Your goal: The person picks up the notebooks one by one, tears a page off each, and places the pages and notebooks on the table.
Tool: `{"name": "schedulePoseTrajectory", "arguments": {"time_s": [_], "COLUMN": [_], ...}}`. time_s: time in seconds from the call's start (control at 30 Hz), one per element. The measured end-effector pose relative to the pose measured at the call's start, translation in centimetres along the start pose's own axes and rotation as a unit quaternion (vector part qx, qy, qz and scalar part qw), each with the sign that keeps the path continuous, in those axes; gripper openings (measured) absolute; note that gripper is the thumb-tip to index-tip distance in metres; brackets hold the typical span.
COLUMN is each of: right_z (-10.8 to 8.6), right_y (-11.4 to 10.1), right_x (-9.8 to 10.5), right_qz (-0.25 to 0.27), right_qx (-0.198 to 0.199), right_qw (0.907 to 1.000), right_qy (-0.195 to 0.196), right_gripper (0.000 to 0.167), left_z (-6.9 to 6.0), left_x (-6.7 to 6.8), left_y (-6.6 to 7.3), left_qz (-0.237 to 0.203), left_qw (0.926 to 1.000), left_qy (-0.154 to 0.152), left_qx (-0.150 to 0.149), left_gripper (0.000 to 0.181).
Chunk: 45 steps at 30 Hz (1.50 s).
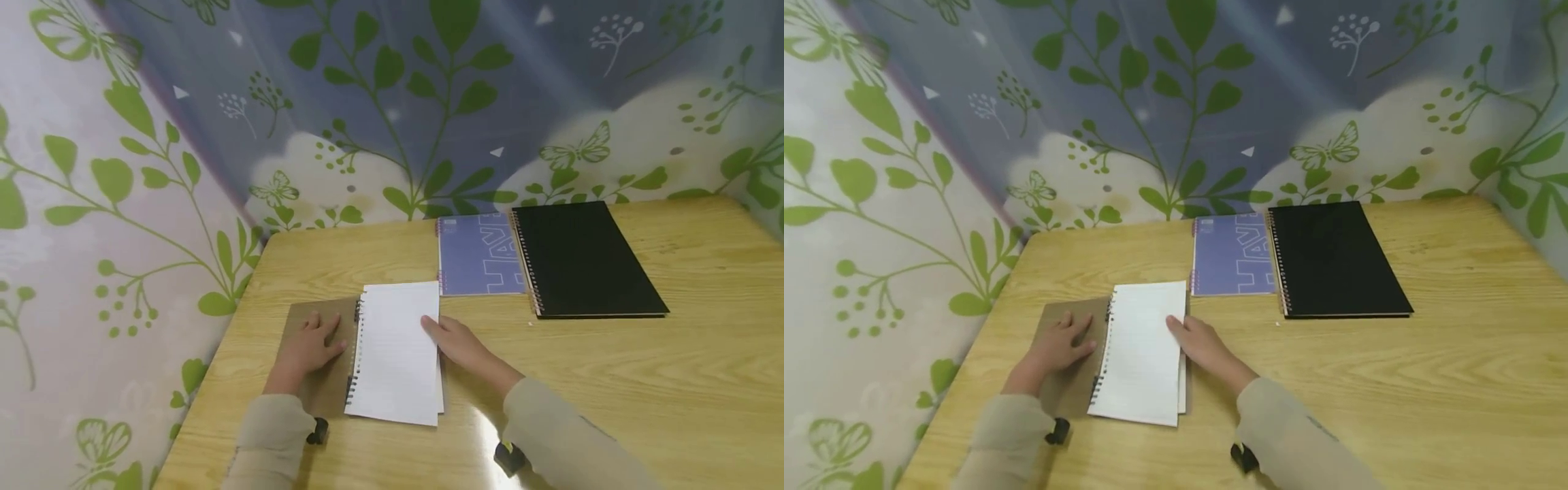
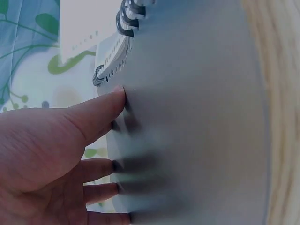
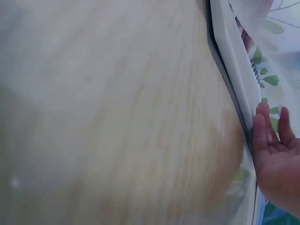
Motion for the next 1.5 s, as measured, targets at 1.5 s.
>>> {"name": "schedulePoseTrajectory", "arguments": {"time_s": [1.5], "right_z": [-6.5], "right_y": [0.1], "right_x": [-0.6], "right_qz": [-0.113], "right_qx": [0.077], "right_qw": [0.9903], "right_qy": [-0.027], "right_gripper": [0.031], "left_z": [0.0], "left_x": [-0.2], "left_y": [0.1], "left_qz": [-0.017], "left_qw": [0.9998], "left_qy": [-0.015], "left_qx": [0.000], "left_gripper": [0.066]}}
Point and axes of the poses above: each hand's wrist, its own z-axis towards the middle knuckle, its own x-axis out of the back of the hand, y = z × x, the point moved 3 cm from there along z, towards the middle knuckle, and after that the axes turned 6 degrees about x, right-handed, at the moved point
